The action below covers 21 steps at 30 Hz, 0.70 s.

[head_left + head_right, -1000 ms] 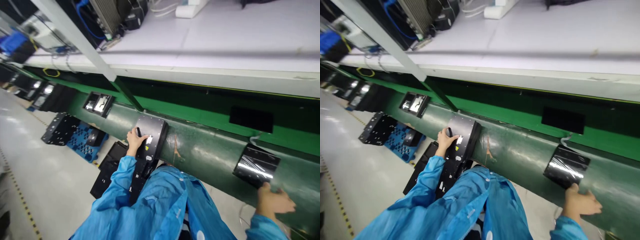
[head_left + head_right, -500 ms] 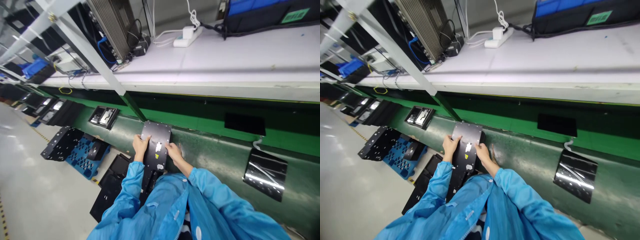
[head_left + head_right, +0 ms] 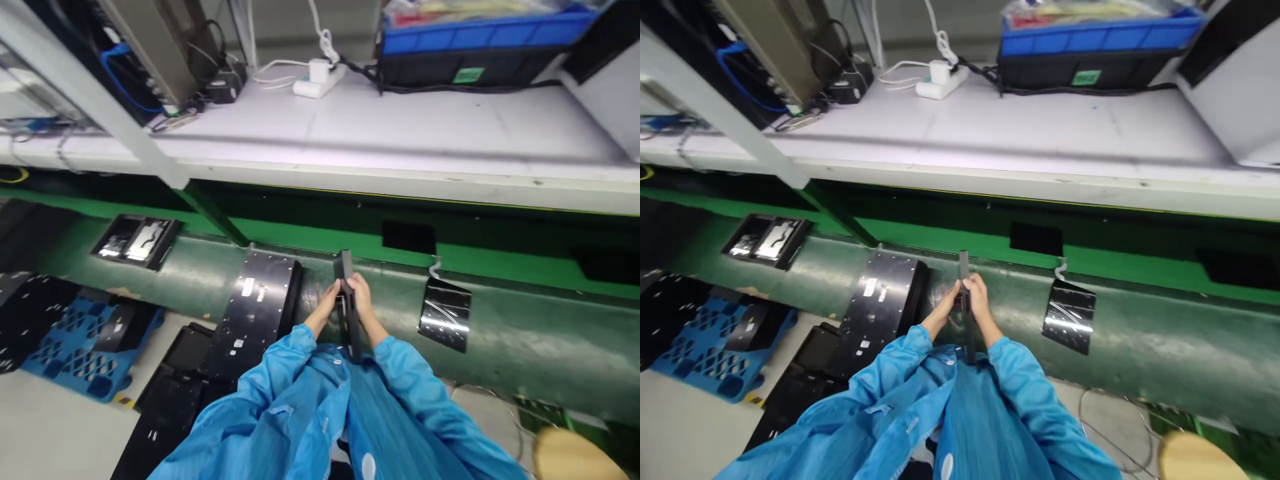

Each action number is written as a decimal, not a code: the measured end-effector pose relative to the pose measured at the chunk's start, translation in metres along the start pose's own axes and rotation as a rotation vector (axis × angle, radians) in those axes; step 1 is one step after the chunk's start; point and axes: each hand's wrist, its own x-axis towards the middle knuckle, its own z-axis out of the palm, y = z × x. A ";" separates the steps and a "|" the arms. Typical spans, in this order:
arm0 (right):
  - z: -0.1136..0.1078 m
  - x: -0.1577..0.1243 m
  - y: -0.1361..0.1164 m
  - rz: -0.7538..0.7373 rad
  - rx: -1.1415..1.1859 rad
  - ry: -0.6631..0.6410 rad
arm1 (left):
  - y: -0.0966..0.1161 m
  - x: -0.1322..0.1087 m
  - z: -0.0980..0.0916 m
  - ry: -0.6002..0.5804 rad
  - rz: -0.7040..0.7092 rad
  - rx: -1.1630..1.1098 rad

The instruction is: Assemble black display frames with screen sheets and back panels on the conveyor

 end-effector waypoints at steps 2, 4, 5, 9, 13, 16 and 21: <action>-0.005 0.004 0.024 0.048 -0.027 0.107 | -0.014 -0.002 0.016 -0.074 0.013 -0.027; -0.011 0.005 0.042 0.105 -0.062 0.166 | -0.026 -0.008 0.023 -0.093 0.074 0.040; -0.015 0.005 0.048 0.126 -0.072 0.174 | -0.032 -0.013 0.026 -0.085 0.121 0.109; -0.030 0.006 0.062 0.096 -0.159 0.077 | -0.043 -0.033 0.030 0.026 0.273 0.385; -0.023 0.018 0.066 0.041 -0.282 -0.108 | -0.034 -0.043 0.032 0.259 0.128 0.603; -0.009 0.024 0.069 0.030 -0.260 -0.138 | -0.022 -0.041 0.031 0.391 -0.023 0.786; -0.024 0.010 0.079 0.029 -0.038 -0.183 | -0.007 -0.033 0.009 0.628 -0.192 0.925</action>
